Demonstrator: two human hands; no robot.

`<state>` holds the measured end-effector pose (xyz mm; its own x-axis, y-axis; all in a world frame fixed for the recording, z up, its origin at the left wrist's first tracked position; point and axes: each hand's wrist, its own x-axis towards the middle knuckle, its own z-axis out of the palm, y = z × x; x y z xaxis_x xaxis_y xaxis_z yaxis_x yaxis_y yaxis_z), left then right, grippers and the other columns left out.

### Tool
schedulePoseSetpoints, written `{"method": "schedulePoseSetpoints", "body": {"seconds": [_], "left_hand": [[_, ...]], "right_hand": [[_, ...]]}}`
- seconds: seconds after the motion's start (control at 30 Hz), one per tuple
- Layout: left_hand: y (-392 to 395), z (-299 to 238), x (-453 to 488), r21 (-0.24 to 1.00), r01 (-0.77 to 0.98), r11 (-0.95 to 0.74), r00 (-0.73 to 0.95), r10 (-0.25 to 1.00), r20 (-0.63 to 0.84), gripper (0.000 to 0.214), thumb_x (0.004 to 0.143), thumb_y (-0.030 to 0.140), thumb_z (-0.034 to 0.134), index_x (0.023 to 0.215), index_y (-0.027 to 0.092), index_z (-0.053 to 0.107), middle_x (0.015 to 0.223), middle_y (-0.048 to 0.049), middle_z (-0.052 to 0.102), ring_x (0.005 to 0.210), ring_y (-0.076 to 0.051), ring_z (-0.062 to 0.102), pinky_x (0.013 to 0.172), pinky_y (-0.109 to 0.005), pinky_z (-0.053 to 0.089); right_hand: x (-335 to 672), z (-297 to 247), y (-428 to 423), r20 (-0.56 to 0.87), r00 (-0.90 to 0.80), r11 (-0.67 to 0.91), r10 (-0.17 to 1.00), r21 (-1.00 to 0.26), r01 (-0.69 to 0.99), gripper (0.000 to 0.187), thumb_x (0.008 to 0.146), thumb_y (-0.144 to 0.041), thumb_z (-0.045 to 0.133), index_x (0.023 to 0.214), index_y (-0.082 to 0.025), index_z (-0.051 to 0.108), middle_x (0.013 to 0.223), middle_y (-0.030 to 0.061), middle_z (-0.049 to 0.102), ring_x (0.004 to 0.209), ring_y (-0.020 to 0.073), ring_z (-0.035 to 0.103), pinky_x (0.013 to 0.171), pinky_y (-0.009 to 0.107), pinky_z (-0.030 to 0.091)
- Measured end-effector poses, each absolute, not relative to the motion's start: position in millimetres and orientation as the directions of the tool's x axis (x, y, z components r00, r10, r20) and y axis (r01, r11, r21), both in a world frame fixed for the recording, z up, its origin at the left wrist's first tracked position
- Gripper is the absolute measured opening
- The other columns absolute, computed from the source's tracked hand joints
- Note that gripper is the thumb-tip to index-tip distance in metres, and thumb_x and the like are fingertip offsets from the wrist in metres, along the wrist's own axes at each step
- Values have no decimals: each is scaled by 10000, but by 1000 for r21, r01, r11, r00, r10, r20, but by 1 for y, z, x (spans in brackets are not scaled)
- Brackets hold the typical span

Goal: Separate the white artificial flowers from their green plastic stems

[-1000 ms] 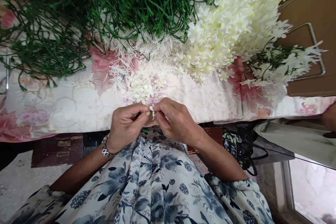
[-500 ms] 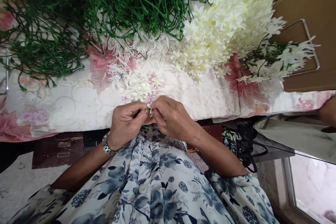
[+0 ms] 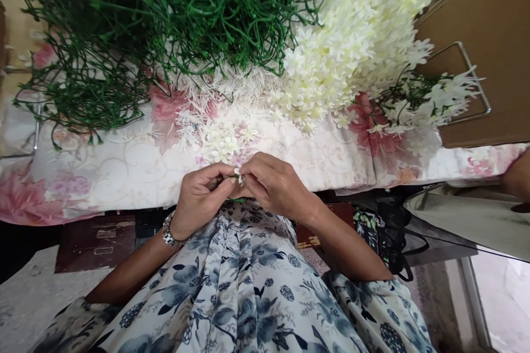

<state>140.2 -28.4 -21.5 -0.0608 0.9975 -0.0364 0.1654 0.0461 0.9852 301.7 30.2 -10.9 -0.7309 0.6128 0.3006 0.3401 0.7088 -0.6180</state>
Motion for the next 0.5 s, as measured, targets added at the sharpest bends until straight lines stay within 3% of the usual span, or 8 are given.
{"method": "schedulePoseSetpoints", "body": {"seconds": [0.17, 0.23, 0.4, 0.5], "left_hand": [[-28, -16, 136, 990, 50, 131, 11, 991, -132, 115, 780, 190, 522, 714, 137, 599, 581, 28, 498, 521, -62, 426, 490, -172, 350], [-27, -14, 136, 988, 21, 156, 30, 987, -156, 121, 773, 183, 527, 682, 132, 590, 591, 22, 507, 547, -67, 443, 515, -178, 362], [-28, -12, 135, 992, 13, 128, 25, 991, -128, 78, 740, 135, 538, 697, 138, 603, 600, 29, 523, 556, -63, 451, 534, -178, 366], [-30, -14, 136, 995, 50, 83, 23, 996, -84, 96, 732, 104, 521, 691, 143, 599, 622, 25, 550, 573, -66, 476, 549, -178, 377]], "right_hand": [[307, -13, 31, 491, -725, 866, 483, -390, 313, 154, 798, -76, 529, 919, -158, 573, 822, 64, 616, 794, 151, 565, 693, 278, 490], [308, -11, 30, 505, -721, 874, 474, -367, 317, 157, 786, -75, 552, 917, -154, 588, 833, 72, 616, 792, 154, 564, 689, 283, 489], [308, -5, 27, 412, -688, 734, 598, -626, 263, 141, 784, -66, 560, 905, -133, 586, 832, 68, 589, 789, 122, 566, 671, 243, 488], [307, -4, 26, 363, -686, 666, 631, -707, 238, 138, 783, -53, 555, 896, -128, 582, 819, 59, 586, 765, 104, 560, 653, 231, 476]]}}
